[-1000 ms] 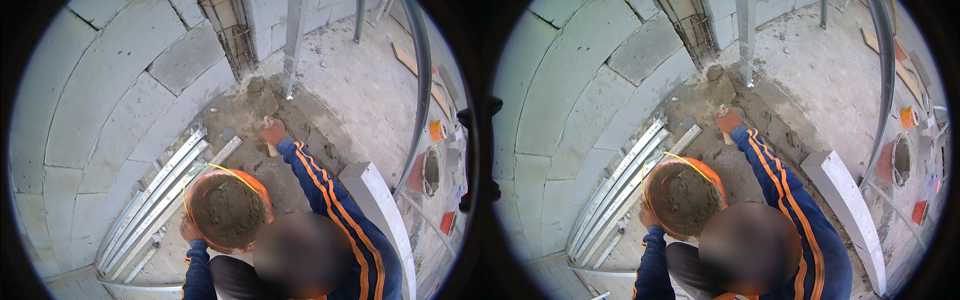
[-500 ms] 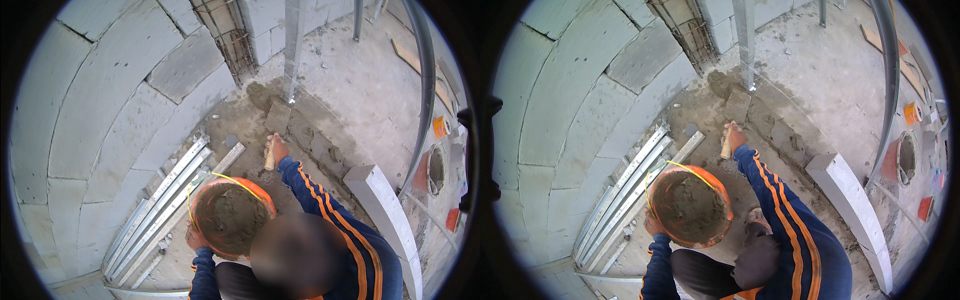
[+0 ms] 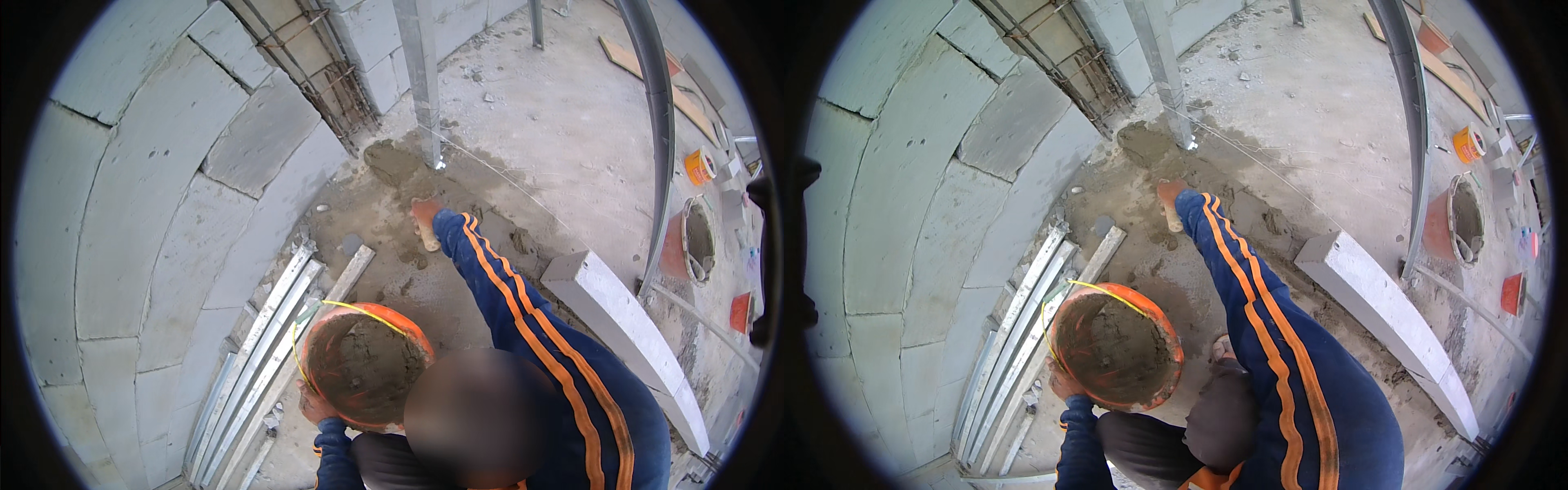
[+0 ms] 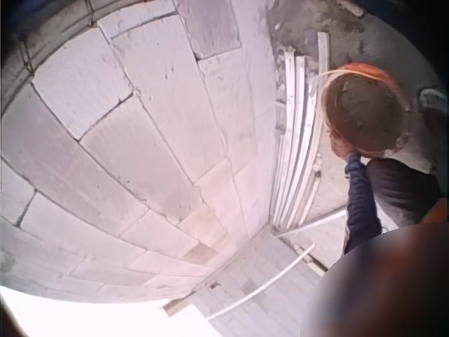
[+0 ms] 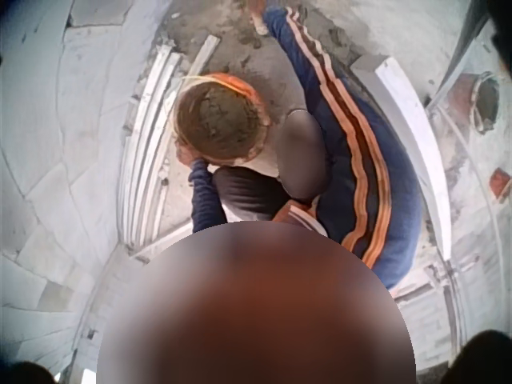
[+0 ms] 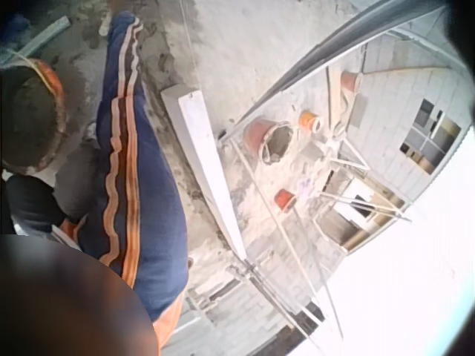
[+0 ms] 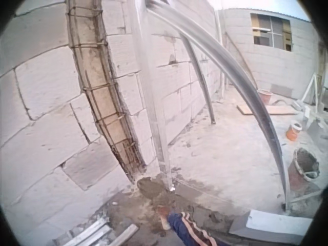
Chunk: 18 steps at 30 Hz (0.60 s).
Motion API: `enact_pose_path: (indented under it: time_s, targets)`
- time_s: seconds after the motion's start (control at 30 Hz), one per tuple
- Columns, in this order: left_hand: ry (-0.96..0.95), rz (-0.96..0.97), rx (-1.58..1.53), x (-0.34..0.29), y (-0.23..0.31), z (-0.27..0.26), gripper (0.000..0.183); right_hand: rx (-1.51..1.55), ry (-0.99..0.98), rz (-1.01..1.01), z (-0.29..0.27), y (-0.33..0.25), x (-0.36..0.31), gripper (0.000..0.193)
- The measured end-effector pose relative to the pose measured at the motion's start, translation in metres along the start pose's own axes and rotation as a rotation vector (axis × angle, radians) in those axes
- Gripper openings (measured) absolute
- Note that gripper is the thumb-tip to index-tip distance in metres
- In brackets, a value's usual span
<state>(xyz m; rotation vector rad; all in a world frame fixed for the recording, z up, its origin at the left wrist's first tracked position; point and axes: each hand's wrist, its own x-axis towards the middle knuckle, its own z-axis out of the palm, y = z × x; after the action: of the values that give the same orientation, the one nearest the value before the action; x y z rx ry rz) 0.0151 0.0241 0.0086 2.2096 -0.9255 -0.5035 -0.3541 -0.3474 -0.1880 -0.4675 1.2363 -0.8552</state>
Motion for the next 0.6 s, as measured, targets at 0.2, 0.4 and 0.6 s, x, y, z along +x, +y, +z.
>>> enact_pose_path:
  time_s: [0.2, 0.4, 0.6]
  targets:
    - [-0.027, -0.077, -0.097, -0.002, 0.002, 0.0, 0.076, -0.04, 0.07, 0.049, -0.021, 0.001, -0.09, 0.034]
    - [-0.033, -0.093, -0.102, -0.005, 0.011, -0.001, 0.079, -0.134, 0.019, 0.145, -0.046, -0.016, -0.152, 0.047]
    - [-0.087, -0.094, -0.086, -0.004, 0.01, -0.004, 0.077, -0.185, 0.074, 0.175, -0.065, -0.005, -0.175, 0.054]
